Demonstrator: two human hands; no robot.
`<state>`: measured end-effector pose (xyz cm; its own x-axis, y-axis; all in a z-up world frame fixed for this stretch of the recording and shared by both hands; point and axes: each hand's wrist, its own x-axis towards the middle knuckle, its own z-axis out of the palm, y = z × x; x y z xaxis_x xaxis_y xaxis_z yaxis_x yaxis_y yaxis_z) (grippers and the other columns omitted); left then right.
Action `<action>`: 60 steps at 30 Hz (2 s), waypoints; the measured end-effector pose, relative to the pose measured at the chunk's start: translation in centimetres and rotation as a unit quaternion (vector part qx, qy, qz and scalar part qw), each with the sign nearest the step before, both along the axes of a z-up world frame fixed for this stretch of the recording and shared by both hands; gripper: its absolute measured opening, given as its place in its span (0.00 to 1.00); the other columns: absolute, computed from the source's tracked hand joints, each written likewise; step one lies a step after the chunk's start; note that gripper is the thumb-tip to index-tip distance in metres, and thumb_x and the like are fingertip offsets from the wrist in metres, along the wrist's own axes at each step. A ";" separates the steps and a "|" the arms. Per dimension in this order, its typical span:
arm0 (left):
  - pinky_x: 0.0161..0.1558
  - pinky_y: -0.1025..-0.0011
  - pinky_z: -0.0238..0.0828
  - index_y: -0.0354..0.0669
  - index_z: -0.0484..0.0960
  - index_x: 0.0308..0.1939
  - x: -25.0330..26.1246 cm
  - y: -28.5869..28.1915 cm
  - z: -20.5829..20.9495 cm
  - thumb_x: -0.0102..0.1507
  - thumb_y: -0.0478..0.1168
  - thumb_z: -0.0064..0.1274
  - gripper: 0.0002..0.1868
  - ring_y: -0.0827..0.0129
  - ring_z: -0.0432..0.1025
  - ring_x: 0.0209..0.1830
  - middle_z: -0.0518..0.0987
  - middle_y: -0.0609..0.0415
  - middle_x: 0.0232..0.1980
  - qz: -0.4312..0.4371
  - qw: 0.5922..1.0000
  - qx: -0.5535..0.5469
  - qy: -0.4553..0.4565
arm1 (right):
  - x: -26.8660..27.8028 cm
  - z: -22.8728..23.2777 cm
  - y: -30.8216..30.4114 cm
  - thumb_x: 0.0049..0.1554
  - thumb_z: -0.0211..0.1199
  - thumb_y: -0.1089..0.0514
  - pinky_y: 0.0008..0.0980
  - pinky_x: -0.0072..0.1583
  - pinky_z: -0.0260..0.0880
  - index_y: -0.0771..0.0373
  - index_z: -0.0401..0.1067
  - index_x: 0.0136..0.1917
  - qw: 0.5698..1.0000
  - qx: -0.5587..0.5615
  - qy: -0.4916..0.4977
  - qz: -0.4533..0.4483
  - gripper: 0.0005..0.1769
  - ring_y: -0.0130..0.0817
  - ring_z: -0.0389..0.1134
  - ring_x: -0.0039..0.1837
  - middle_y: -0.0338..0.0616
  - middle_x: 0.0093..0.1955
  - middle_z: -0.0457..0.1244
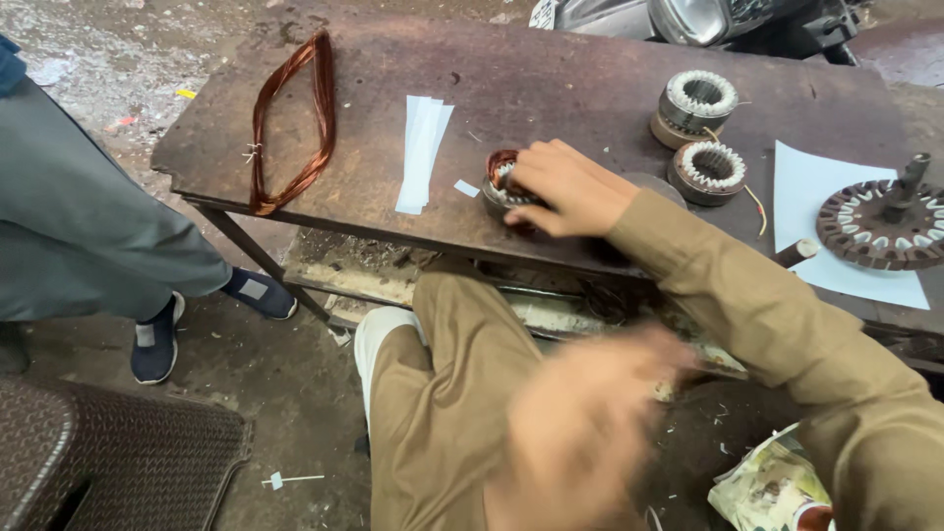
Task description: The person winds copper wire around a motor stator core, tucks the ends into slots, and secures the winding with white tape. They also cut strips of white tape with scissors and handle a bundle of copper wire.
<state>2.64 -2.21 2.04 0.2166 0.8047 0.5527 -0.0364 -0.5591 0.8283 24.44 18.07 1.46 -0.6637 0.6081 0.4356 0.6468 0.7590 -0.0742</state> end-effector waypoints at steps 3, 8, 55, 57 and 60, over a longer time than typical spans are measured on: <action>0.50 0.69 0.75 0.33 0.75 0.61 2.5 7.2 -3.1 0.65 0.36 0.56 0.21 0.66 0.75 0.50 0.79 0.49 0.56 0.043 0.983 -0.118 -0.135 | -1.3 -0.1 1.2 0.55 0.73 0.48 0.41 0.50 0.64 0.66 0.69 0.48 0.993 -0.040 0.087 -0.065 0.21 0.48 0.64 0.47 0.50 0.42 0.62; 0.53 0.67 0.70 0.34 0.74 0.62 3.6 12.9 -8.1 0.59 0.41 0.68 0.31 0.64 0.71 0.56 0.76 0.45 0.59 0.141 0.979 -0.110 -0.099 | -2.0 -0.4 -0.7 0.57 0.73 0.54 0.30 0.47 0.64 0.67 0.73 0.46 0.869 -0.227 0.420 -0.132 0.15 0.30 0.64 0.44 0.44 0.42 0.65; 0.49 0.77 0.66 0.30 0.71 0.73 -2.1 27.6 -13.5 0.72 0.38 0.56 0.27 0.79 0.70 0.48 0.80 0.57 0.55 -0.350 0.868 -0.302 -0.180 | -7.8 -10.3 -5.9 0.59 0.67 0.63 0.27 0.46 0.75 0.69 0.72 0.57 0.749 -0.115 0.594 -0.269 0.14 0.26 0.73 0.45 0.45 0.46 0.71; 0.51 0.78 0.68 0.31 0.70 0.72 -2.3 27.5 -13.6 0.70 0.39 0.56 0.28 0.79 0.72 0.50 0.80 0.57 0.56 -0.344 0.872 -0.304 -0.168 | -6.2 -10.4 -4.8 0.58 0.67 0.64 0.27 0.45 0.75 0.72 0.71 0.55 0.683 -0.188 0.682 -0.182 0.14 0.27 0.72 0.44 0.45 0.46 0.70; 0.53 0.77 0.68 0.32 0.70 0.71 -2.5 27.3 -13.4 0.69 0.39 0.56 0.28 0.78 0.72 0.52 0.80 0.56 0.57 -0.349 0.874 -0.298 -0.158 | -5.0 -9.3 -3.4 0.58 0.66 0.67 0.26 0.45 0.75 0.72 0.70 0.55 0.662 -0.228 0.704 -0.118 0.13 0.28 0.72 0.44 0.44 0.44 0.69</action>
<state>0.15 25.06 -11.36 0.6816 0.7036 0.2010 -0.4760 0.2178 0.8520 19.45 14.71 -7.87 0.3417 0.9041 0.2564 -0.2124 0.3401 -0.9161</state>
